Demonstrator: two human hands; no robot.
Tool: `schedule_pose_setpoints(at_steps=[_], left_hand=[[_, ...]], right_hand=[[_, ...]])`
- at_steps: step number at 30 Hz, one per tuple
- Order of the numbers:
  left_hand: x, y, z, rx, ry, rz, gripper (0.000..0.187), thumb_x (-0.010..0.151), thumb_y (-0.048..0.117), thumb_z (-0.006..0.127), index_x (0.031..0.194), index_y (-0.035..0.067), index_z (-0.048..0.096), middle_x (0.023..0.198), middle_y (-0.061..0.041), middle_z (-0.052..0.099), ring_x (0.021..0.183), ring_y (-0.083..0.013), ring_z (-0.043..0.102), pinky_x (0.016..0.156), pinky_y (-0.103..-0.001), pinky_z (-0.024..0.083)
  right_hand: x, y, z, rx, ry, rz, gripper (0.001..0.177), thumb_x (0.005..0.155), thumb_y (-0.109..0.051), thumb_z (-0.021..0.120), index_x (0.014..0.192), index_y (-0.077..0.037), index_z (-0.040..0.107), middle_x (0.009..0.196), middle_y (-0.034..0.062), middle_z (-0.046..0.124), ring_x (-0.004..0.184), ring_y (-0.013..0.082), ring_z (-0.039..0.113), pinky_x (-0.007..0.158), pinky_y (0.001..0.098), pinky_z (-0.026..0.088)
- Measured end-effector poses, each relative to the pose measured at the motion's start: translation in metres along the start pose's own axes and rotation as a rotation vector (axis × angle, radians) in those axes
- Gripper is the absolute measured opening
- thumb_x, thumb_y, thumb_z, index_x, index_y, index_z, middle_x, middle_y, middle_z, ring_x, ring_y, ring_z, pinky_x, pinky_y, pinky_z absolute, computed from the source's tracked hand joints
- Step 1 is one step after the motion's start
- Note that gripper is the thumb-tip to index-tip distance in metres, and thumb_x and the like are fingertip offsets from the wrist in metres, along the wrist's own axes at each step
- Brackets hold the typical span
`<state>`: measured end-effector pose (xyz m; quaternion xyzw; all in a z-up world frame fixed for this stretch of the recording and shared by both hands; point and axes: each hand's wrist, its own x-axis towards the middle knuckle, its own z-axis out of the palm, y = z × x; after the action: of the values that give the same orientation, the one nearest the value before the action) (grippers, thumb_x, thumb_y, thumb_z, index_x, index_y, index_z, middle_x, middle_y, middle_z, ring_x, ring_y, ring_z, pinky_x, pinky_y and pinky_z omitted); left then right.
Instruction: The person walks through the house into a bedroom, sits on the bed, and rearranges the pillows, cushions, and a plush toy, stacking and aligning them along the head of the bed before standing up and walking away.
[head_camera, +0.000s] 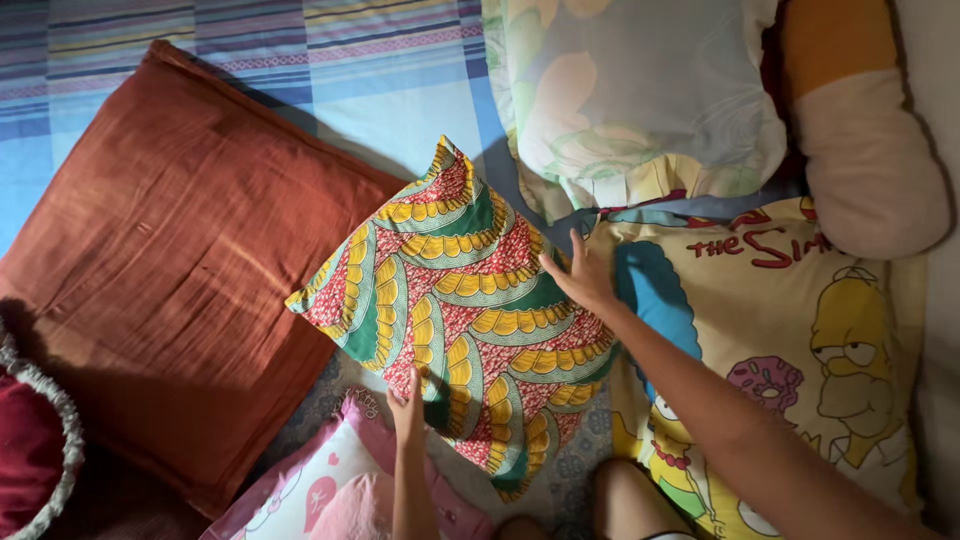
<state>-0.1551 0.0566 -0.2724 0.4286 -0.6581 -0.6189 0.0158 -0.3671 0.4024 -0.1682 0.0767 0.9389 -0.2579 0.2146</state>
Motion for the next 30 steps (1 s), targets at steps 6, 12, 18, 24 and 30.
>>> schedule_pose_setpoints(at_steps=[6, 12, 18, 24, 30], left_hand=[[-0.024, -0.008, 0.018, 0.086, 0.028, -0.068, 0.052, 0.1, 0.045, 0.063, 0.123, -0.002, 0.059, 0.109, -0.013, 0.064, 0.097, -0.0214, 0.058, 0.085, -0.036, 0.048], [-0.053, 0.048, 0.055, -0.215, 0.032, 0.068, 0.038, 0.109, 0.036, 0.048, 0.101, 0.001, 0.059, 0.083, -0.002, 0.056, 0.074, -0.0131, 0.049, 0.066, -0.033, 0.044], [-0.081, 0.123, 0.139, -0.304, -0.239, 0.009, 0.041, 0.112, 0.04, 0.046, 0.102, 0.003, 0.059, 0.082, -0.002, 0.05, 0.071, -0.013, 0.045, 0.061, -0.032, 0.041], [-0.057, 0.152, 0.263, -0.116, -0.502, 0.103, 0.046, 0.11, 0.04, 0.048, 0.12, -0.002, 0.063, 0.101, -0.01, 0.066, 0.09, -0.0197, 0.056, 0.082, -0.037, 0.049], [-0.066, 0.061, 0.339, 0.388, -0.659, 0.162, 0.084, 0.096, 0.051, 0.061, 0.159, 0.005, 0.028, 0.133, -0.028, 0.06, 0.124, -0.0388, 0.059, 0.1, -0.044, 0.049]], right_hand=[[0.009, -0.004, 0.024, 0.193, -0.036, -0.221, 0.095, 0.095, -0.073, 0.056, 0.144, 0.007, 0.046, 0.096, 0.0234, 0.074, 0.08, 0.0336, 0.072, 0.068, 0.0456, 0.056], [-0.059, -0.04, -0.048, 0.187, 0.35, -0.5, 0.077, 0.104, -0.063, 0.05, 0.131, 0.008, 0.064, 0.075, 0.0182, 0.068, 0.054, 0.0222, 0.064, 0.05, 0.0379, 0.052], [-0.122, -0.033, -0.198, 0.214, 0.467, -0.233, 0.057, 0.101, -0.053, 0.053, 0.103, -0.001, 0.076, 0.065, 0.008, 0.066, 0.045, 0.0209, 0.055, 0.044, 0.0384, 0.045], [-0.148, 0.023, -0.294, 0.168, 0.743, -0.208, 0.052, 0.104, -0.047, 0.054, 0.128, -0.004, 0.069, 0.091, 0.0137, 0.075, 0.064, 0.0223, 0.069, 0.062, 0.0393, 0.054], [-0.114, 0.131, -0.284, -0.243, 0.383, 0.213, 0.079, 0.101, -0.065, 0.044, 0.157, -0.012, 0.03, 0.139, 0.0255, 0.052, 0.119, 0.0423, 0.057, 0.088, 0.0521, 0.054]])
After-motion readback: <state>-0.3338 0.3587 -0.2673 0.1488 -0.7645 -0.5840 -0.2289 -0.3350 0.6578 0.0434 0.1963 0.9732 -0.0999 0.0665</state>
